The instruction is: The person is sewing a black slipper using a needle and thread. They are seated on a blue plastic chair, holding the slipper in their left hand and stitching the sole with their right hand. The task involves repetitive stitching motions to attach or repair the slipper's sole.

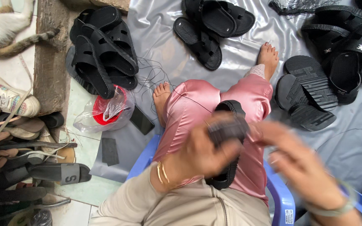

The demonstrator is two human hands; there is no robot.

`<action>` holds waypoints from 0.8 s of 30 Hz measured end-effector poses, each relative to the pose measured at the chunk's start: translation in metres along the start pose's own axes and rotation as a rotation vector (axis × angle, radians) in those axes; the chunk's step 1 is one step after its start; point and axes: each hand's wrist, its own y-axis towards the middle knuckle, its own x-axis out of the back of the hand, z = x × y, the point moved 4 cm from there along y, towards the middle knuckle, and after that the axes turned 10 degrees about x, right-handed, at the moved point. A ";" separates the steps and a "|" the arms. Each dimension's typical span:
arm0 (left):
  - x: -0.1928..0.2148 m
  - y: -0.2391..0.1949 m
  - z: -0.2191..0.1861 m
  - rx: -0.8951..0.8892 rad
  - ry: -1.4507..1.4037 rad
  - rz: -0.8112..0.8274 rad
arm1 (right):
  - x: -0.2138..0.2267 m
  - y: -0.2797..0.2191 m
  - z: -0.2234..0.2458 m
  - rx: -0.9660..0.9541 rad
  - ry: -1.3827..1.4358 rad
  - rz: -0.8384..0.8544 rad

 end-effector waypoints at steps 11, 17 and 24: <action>0.039 -0.007 0.028 0.604 -0.387 0.612 | 0.069 -0.014 -0.039 -0.137 -0.469 -0.324; 0.019 0.036 0.095 0.336 0.449 0.014 | 0.003 0.010 -0.052 0.021 -0.338 -0.121; 0.031 0.104 0.176 0.836 -1.121 -0.504 | -0.005 0.006 -0.050 0.193 0.872 -0.615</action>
